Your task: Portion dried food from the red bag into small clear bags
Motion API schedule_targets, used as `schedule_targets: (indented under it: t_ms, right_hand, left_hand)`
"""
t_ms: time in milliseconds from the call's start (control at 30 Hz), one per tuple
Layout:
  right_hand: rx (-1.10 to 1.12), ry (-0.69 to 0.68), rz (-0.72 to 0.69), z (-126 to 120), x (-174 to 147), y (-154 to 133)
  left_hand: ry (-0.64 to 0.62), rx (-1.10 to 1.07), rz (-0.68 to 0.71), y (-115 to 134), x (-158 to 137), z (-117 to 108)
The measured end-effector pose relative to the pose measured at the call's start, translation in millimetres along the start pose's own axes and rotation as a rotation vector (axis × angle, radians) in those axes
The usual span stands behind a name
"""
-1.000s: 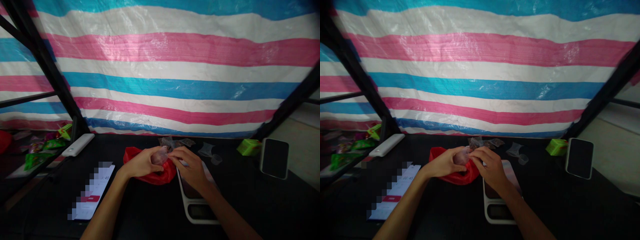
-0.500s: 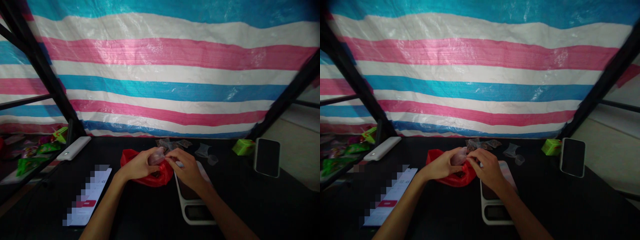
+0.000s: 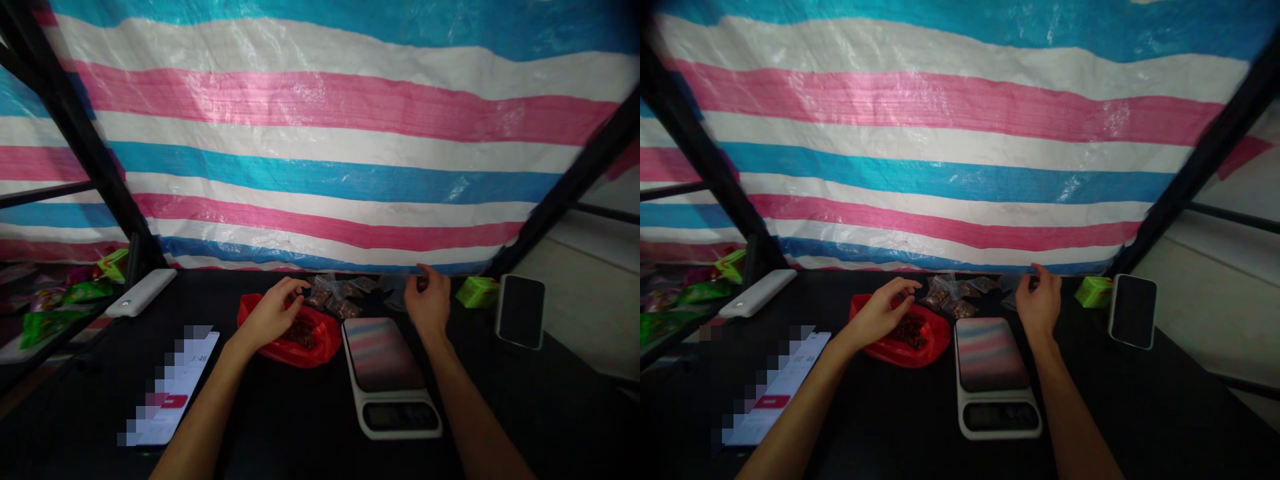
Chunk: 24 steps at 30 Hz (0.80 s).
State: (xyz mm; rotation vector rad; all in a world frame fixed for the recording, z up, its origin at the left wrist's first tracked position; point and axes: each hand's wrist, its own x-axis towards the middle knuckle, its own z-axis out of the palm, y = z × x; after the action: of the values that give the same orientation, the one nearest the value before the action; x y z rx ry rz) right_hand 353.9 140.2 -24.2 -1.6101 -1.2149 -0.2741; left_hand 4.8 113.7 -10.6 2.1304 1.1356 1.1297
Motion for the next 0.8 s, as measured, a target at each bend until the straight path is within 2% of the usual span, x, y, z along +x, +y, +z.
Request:
schedule_targets:
  t_ms: [67,100,233,300,400,567,800]
  right_hand:
    - [-0.011,0.014,-0.074,2.0,-1.4,-1.2]
    - [-0.006,-0.032,-0.136,3.8,-3.0,-3.4]
    - [-0.062,-0.388,-0.37,13.1,-17.0,-12.8]
    - [-0.107,-0.499,-0.42,17.3,-26.6,-13.7]
    - [-0.091,-0.584,-0.429,22.0,-36.1,-9.9]
    - [0.013,-0.555,-0.39,25.7,-29.1,-7.0]
    - [0.254,-0.443,-0.334,17.3,-19.0,-24.0]
  left_hand:
    - [-0.018,-0.034,-0.004,4.1,-0.3,-0.4]
    - [-0.031,-0.068,-0.01,7.2,-0.6,-0.6]
    - [-0.063,-0.213,-0.031,19.5,-1.7,-0.7]
    - [-0.077,-0.249,-0.042,22.5,-1.9,-0.5]
    - [-0.1,-0.279,-0.059,22.7,-1.7,0.2]
    - [-0.12,-0.327,-0.093,22.3,-0.6,1.3]
    - [-0.104,-0.474,-0.1,23.9,-1.5,0.9]
